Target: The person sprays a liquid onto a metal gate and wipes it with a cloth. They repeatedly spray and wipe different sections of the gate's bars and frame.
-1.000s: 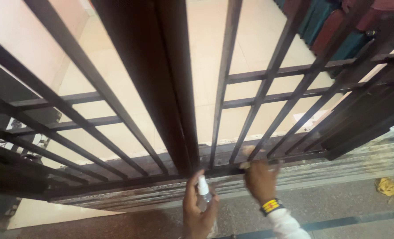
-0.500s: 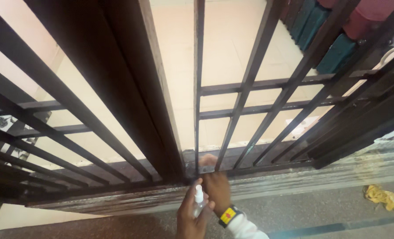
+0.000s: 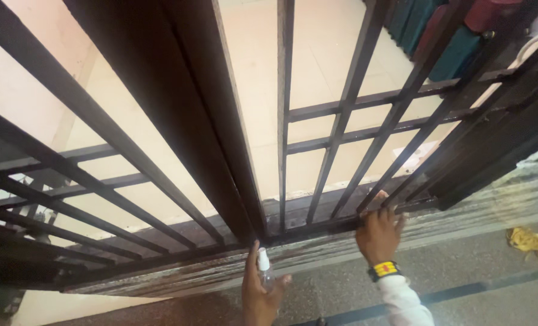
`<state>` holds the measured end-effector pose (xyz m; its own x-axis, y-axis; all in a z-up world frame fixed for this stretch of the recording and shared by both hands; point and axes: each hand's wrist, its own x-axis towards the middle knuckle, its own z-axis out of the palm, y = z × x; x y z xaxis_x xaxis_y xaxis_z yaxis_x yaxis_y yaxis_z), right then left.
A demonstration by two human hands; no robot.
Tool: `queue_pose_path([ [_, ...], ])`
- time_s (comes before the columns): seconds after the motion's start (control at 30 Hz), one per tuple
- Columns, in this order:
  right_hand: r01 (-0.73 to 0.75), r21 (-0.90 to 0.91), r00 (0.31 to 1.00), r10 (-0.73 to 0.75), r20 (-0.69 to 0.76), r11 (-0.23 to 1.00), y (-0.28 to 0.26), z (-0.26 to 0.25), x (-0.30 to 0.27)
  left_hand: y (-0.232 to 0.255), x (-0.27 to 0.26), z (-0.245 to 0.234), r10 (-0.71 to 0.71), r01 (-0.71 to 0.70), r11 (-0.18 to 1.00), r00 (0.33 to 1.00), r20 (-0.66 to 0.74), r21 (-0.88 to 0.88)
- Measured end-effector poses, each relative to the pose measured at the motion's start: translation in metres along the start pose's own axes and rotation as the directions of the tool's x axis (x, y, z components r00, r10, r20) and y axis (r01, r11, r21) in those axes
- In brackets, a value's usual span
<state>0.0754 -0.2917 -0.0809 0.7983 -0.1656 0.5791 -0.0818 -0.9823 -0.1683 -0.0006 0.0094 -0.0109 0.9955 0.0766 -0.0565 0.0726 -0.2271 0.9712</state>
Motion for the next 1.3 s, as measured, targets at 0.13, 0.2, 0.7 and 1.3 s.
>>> queue_pose_path([
  [0.13,-0.029,0.185,0.988,0.0,0.155,0.982,-0.071,0.014,-0.009,-0.005,-0.001,-0.001,0.002,0.0,0.998,1.0,0.023,-0.067],
  [0.2,0.039,0.409,0.982,-0.111,0.154,0.912,-0.117,0.009,-0.02,0.001,0.001,0.006,0.063,-0.047,0.982,0.995,0.08,-0.185],
  [0.7,0.167,0.023,0.966,-0.159,-0.202,0.986,-0.04,-0.004,-0.001,0.003,0.006,0.014,0.175,-0.172,0.982,0.984,-0.037,0.078],
  [1.3,0.449,0.436,0.81,-0.561,0.169,0.78,-0.096,-0.033,-0.011,0.014,0.008,0.088,0.157,-0.181,0.977,0.967,-0.199,-0.109],
])
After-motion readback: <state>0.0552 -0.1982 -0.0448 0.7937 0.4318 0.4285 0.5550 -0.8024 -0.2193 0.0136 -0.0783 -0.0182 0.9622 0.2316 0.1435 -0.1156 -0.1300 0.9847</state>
